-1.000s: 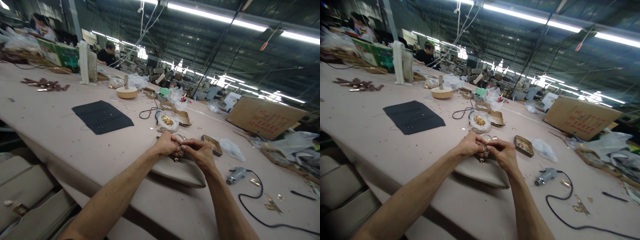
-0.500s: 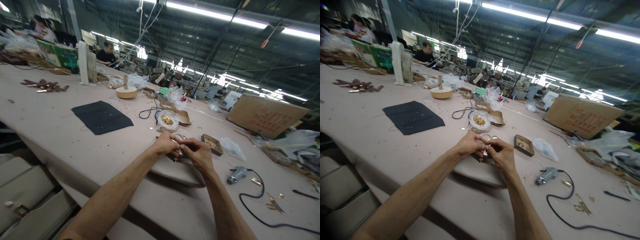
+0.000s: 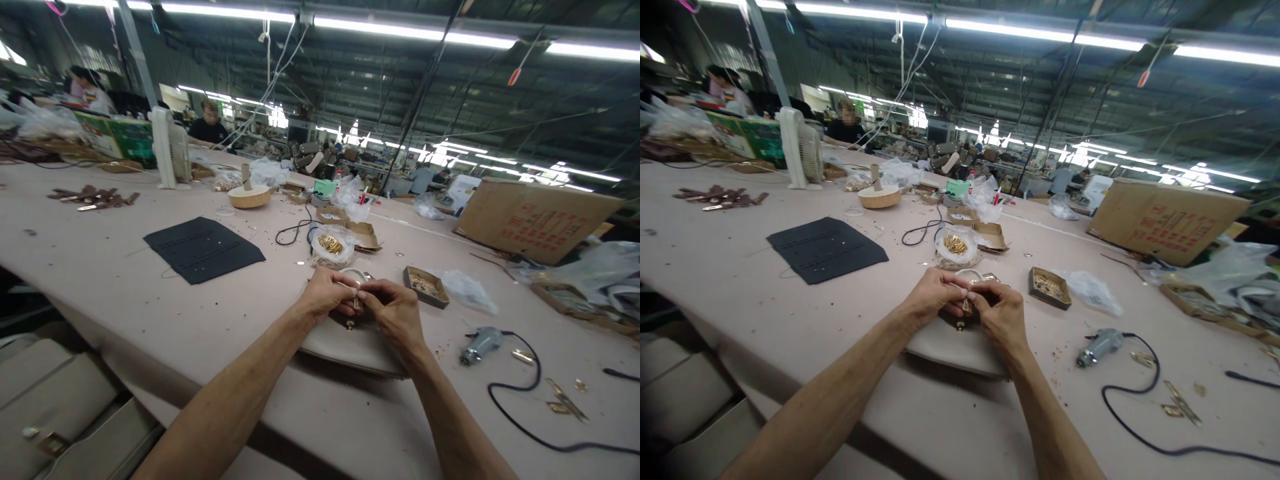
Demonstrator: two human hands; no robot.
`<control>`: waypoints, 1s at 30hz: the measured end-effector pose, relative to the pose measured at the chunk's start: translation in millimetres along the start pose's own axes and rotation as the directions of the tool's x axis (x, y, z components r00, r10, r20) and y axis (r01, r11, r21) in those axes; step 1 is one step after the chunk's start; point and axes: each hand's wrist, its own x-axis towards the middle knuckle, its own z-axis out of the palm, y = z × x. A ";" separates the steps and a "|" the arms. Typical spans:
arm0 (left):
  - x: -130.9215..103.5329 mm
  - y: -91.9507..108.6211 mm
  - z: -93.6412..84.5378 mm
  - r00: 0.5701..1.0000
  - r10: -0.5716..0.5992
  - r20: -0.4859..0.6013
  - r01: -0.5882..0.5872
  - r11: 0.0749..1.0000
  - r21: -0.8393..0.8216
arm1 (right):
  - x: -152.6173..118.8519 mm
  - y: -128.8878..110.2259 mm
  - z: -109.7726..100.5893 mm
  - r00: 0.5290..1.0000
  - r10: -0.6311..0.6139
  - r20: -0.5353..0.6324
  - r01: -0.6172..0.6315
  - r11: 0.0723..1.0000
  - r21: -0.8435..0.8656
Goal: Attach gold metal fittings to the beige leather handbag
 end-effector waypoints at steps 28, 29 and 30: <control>7.1 -8.6 -6.8 0.999 -0.021 -0.046 0.017 0.995 -0.099 | 0.3 4.1 -22.1 0.867 -0.433 0.244 0.461 0.885 -0.068; 8.0 -9.6 -7.0 0.999 -0.020 -0.049 0.015 0.995 -0.095 | 0.2 6.2 -21.2 0.851 -0.473 0.231 0.503 0.859 -0.093; 8.6 -10.4 -7.1 0.998 -0.016 -0.053 0.011 0.996 -0.090 | 0.1 8.2 -19.6 0.831 -0.511 0.219 0.543 0.831 -0.119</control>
